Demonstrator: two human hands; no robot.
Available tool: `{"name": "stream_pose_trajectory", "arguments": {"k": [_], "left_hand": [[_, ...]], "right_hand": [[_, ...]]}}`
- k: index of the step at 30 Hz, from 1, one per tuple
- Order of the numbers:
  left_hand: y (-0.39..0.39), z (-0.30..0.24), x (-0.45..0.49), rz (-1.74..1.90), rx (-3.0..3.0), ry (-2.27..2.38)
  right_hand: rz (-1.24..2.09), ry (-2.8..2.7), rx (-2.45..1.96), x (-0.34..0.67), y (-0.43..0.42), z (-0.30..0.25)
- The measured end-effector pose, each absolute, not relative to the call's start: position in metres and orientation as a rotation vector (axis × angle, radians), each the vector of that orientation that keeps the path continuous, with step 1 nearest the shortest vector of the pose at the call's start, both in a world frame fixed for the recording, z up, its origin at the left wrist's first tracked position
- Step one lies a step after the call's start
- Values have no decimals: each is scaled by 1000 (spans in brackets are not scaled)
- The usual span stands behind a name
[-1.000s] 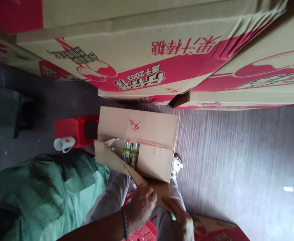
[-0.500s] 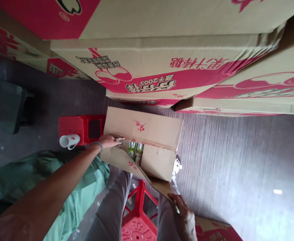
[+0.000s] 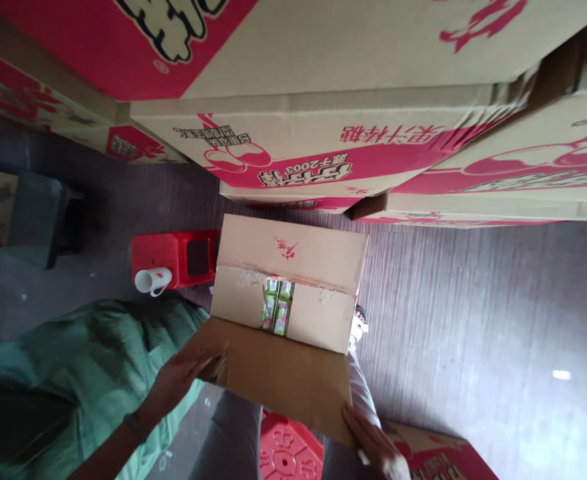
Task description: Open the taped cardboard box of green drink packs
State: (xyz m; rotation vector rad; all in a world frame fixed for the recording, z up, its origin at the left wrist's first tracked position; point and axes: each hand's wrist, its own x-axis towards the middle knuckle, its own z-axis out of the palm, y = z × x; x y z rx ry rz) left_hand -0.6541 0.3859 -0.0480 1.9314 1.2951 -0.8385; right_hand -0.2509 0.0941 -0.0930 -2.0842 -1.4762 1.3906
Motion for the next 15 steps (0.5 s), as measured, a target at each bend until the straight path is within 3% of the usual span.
{"name": "stream_pose_trajectory", "arguments": {"k": [4,7,12,15], "left_hand": [[351,-57,-665,-679,1936,1330],[359,-67,-637,-723,2029,1318],[341,-72,-572,-533,1718,1575],[327,-80,-521,-139,996,1730]], "right_hand": [[1577,-1657,-2096,-246,97,-85],[1669,-1461,-2159,-224,133,-83],[1456,-632,-2346,-186,230,-94],[1415,136,-2077,-191,285,-114]]}}
